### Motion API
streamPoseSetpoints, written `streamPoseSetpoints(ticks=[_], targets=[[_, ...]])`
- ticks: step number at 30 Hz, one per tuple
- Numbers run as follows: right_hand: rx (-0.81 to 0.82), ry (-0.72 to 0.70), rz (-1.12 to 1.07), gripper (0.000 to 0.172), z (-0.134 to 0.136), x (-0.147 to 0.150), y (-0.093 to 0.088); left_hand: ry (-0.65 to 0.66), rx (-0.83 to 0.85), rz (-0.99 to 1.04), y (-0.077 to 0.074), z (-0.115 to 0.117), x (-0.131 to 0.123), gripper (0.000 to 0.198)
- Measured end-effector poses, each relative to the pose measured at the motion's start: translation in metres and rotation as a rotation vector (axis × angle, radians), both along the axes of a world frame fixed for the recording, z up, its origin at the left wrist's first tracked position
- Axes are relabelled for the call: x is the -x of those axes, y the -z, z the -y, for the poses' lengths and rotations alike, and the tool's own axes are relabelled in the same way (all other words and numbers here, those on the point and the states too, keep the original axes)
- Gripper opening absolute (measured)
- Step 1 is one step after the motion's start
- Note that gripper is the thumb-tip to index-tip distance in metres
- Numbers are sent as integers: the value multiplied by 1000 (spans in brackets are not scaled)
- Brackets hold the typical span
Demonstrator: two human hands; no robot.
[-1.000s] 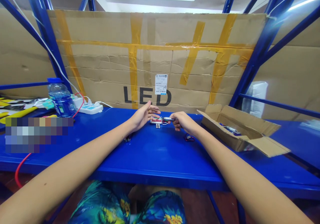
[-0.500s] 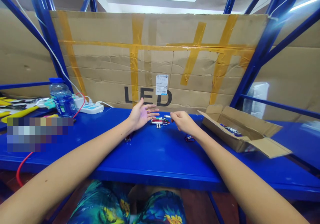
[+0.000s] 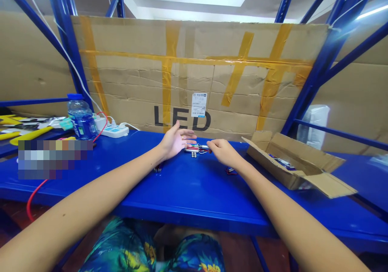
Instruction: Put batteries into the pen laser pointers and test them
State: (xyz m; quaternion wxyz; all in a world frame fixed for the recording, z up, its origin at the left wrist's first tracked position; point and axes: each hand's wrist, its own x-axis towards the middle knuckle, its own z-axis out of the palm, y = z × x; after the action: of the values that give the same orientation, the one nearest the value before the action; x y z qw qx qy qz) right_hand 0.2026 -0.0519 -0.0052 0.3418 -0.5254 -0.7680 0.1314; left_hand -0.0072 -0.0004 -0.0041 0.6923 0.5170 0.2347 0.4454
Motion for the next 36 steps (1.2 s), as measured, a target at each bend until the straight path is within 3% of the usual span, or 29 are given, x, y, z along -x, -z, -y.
streamPoseSetpoints(ticks=[36], targets=[[-48,-34,-16,41,0,-3,-4,35,-37,9,1,3,0,62]])
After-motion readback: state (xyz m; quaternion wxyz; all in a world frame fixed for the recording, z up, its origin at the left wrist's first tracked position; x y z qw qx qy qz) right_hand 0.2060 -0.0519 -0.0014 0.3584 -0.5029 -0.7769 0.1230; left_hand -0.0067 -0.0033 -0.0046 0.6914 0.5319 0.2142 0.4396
